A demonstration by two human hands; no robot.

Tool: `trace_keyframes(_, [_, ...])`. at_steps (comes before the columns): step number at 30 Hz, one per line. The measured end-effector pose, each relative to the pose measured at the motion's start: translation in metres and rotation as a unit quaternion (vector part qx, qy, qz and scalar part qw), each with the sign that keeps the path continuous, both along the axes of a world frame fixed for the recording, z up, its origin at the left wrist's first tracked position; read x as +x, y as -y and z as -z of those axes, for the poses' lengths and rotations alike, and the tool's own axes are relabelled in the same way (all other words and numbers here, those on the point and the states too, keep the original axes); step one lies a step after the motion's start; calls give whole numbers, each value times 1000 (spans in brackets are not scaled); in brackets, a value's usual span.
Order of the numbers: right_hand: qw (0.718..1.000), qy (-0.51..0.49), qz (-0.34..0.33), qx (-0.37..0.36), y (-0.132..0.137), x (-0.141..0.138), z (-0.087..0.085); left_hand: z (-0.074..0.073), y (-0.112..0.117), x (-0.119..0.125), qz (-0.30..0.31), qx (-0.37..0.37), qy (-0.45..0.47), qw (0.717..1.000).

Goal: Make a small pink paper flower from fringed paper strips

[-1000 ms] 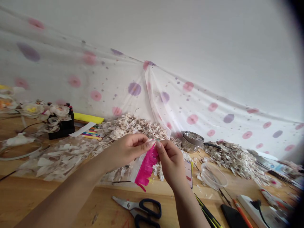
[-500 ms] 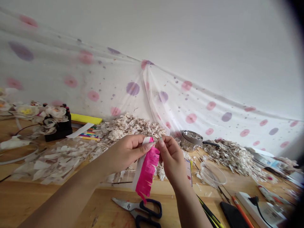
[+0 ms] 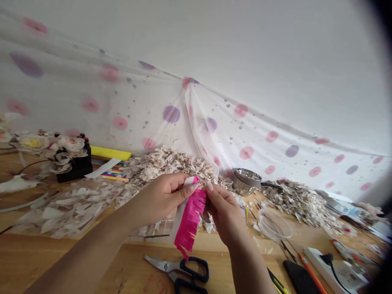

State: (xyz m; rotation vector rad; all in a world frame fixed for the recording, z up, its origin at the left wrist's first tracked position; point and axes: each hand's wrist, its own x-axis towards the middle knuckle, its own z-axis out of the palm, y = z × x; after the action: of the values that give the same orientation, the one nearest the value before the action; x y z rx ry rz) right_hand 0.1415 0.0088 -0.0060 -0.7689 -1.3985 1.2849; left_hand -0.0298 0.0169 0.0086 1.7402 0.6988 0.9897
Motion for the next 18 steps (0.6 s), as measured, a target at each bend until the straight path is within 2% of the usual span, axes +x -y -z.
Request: trace_keyframes(18, [1000,7,2,-19,2,-1,-4,-1,2,-1,-41,59,-65,995])
